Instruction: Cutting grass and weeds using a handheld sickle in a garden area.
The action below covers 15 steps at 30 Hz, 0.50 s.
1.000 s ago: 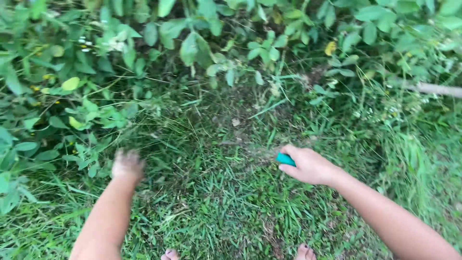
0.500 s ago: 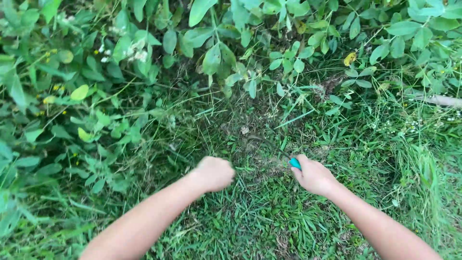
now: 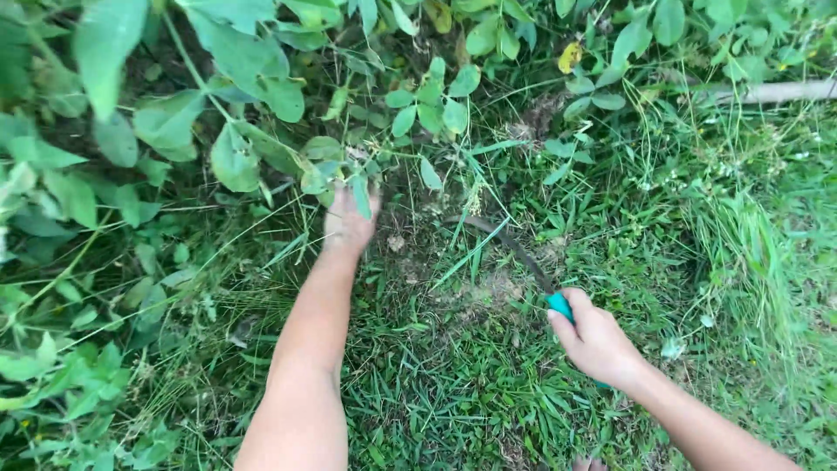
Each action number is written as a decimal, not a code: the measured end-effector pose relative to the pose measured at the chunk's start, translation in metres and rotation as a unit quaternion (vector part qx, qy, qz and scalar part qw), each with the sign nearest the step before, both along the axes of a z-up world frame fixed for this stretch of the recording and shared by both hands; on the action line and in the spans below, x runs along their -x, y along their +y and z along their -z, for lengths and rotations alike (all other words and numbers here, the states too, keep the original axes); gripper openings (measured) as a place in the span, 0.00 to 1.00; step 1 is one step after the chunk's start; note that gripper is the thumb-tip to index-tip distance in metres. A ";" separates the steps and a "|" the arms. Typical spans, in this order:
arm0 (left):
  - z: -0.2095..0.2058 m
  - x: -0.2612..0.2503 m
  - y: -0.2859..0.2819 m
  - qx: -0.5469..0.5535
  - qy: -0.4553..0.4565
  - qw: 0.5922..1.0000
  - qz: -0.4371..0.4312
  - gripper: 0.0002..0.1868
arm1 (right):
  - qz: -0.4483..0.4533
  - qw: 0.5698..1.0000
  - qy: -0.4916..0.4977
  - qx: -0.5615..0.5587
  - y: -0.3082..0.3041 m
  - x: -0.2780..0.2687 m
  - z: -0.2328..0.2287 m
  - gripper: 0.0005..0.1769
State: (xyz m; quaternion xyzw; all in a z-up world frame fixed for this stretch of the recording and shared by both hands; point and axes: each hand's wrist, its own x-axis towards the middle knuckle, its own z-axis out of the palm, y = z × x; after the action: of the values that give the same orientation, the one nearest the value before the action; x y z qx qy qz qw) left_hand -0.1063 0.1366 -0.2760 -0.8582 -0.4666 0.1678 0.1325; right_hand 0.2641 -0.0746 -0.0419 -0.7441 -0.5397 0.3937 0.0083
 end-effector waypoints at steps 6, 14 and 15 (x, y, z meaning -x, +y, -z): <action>0.030 0.060 0.002 -0.120 -0.055 0.989 -0.061 0.32 | -0.043 0.998 0.049 -0.022 0.039 0.067 0.036 0.22; -0.046 0.058 -0.017 0.106 -0.009 0.988 -0.109 0.18 | -0.074 0.995 0.051 -0.050 0.100 0.170 0.114 0.19; -0.045 0.058 -0.014 0.060 0.011 0.994 -0.093 0.18 | -0.048 0.996 0.049 -0.054 0.105 0.177 0.118 0.19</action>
State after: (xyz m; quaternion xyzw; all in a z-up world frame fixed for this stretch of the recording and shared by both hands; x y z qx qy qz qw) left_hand -0.1645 0.1223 -0.2310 -0.8156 -0.5322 0.2162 0.0698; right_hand 0.0872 0.0299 -0.1603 -0.6955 -0.5942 0.4001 0.0559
